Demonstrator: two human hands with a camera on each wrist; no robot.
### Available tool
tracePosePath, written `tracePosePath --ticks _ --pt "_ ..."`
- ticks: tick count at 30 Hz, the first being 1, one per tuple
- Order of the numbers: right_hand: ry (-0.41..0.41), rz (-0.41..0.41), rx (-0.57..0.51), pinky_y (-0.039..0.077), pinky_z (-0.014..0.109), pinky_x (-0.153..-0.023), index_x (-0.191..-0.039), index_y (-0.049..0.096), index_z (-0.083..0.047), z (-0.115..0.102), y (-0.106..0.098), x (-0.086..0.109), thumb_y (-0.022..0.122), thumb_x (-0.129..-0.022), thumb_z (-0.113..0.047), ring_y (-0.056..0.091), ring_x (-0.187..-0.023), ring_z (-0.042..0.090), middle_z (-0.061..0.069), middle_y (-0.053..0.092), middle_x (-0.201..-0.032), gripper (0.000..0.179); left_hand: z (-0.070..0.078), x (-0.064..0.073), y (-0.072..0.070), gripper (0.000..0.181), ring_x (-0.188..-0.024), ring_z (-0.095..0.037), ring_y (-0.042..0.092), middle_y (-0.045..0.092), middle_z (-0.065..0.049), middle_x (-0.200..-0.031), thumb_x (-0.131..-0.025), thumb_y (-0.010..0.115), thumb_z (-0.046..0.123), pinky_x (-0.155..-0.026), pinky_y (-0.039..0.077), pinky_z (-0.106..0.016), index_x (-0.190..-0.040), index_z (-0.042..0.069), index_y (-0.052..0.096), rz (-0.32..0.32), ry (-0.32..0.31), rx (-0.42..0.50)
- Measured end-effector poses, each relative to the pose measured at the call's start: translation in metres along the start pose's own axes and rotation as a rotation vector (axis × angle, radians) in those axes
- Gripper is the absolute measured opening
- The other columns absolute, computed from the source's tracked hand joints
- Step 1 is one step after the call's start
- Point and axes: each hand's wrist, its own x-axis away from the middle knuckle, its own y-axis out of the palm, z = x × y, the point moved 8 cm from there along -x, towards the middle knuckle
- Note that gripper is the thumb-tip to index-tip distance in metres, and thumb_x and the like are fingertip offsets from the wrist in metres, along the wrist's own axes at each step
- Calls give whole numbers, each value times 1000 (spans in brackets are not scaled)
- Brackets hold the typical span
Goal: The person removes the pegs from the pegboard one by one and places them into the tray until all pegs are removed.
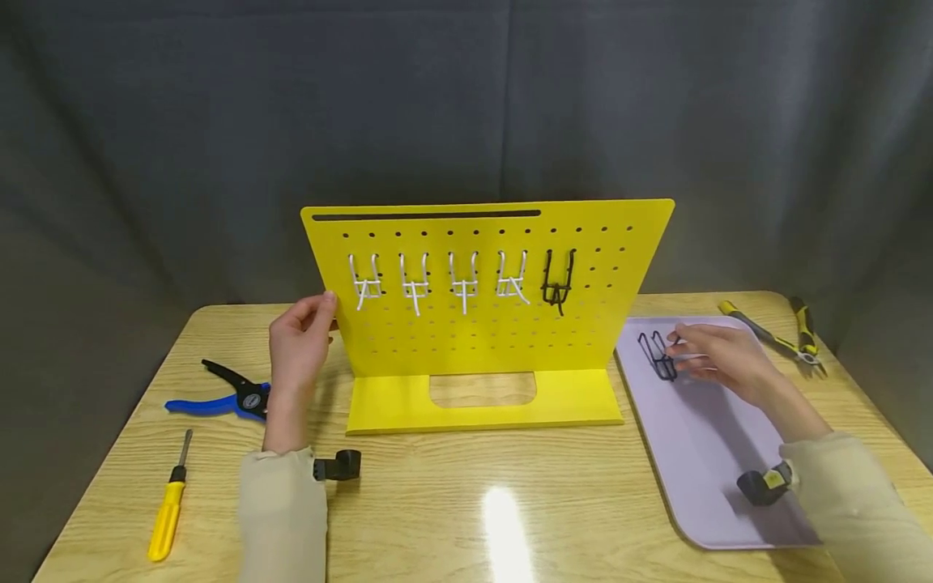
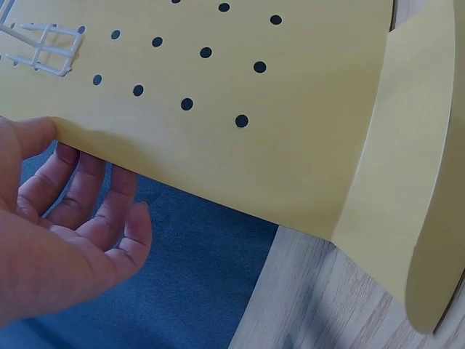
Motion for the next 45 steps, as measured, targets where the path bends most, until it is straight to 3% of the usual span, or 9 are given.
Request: tracePosePath --ticks 2,5,11,17,21,24,30,37,45 --pt "-3 -4 -4 54 31 -73 -100 68 -15 0 0 1 54 -99 -34 68 -84 16 -4 70 -91 23 -1 0 1 45 -89 -21 60 61 7 -88 -95 57 40 -78 45 -32 -115 0 66 0 -3 4" --pt "3 -16 39 54 32 -75 -116 61 -4 1 1 2 50 -100 -36 67 -86 16 -2 69 -97 37 -1 0 1 45 -88 -21 60 61 6 -89 -95 57 40 -79 45 -34 -115 0 66 1 -6 9" --pt "-49 56 204 54 30 -73 -142 28 12 -5 0 10 46 -101 -39 68 -83 15 6 68 -105 68 -1 0 2 44 -83 -12 59 61 5 -91 -95 57 40 -77 44 -30 -115 1 66 -4 -12 -4" --pt "-250 239 232 53 20 -68 -122 55 -7 -61 11 35 55 -98 -35 66 -79 5 -17 66 -90 36 1 -1 0 45 -84 -13 61 61 7 -89 -95 57 41 -73 44 -25 -115 2 67 5 4 -28" --pt "-406 303 226 52 17 -66 -108 63 -19 -98 30 50 59 -97 -23 64 -76 3 -18 67 -87 13 -1 -1 1 45 -87 -18 61 61 5 -91 -95 57 41 -75 44 -27 -115 1 66 2 -14 -23" --pt "-490 326 188 50 16 -66 -105 66 -19 -115 44 60 61 -95 -15 64 -75 5 -15 69 -86 12 -2 0 2 46 -88 -20 60 62 0 -95 -95 57 41 -76 44 -28 -116 1 65 -3 -22 -21" --pt "-597 272 38 50 17 -65 -105 68 -11 -133 75 70 60 -95 -9 64 -75 10 -5 70 -85 13 0 0 2 48 -94 -26 59 62 -7 -102 -95 56 43 -78 44 -28 -118 2 65 -9 -20 -20" --pt "-602 158 -130 53 23 -66 -106 67 -9 -130 119 64 59 -96 -8 66 -76 15 4 69 -86 13 -1 0 0 47 -93 -24 59 62 1 -95 -95 57 42 -78 44 -30 -117 1 65 -7 -25 -6" --pt "-671 39 -175 53 28 -68 -118 58 7 -134 152 58 56 -96 -2 66 -74 18 5 70 -87 24 0 0 1 46 -88 -18 59 61 -1 -96 -95 56 41 -81 45 -34 -116 1 65 -1 -21 -11"
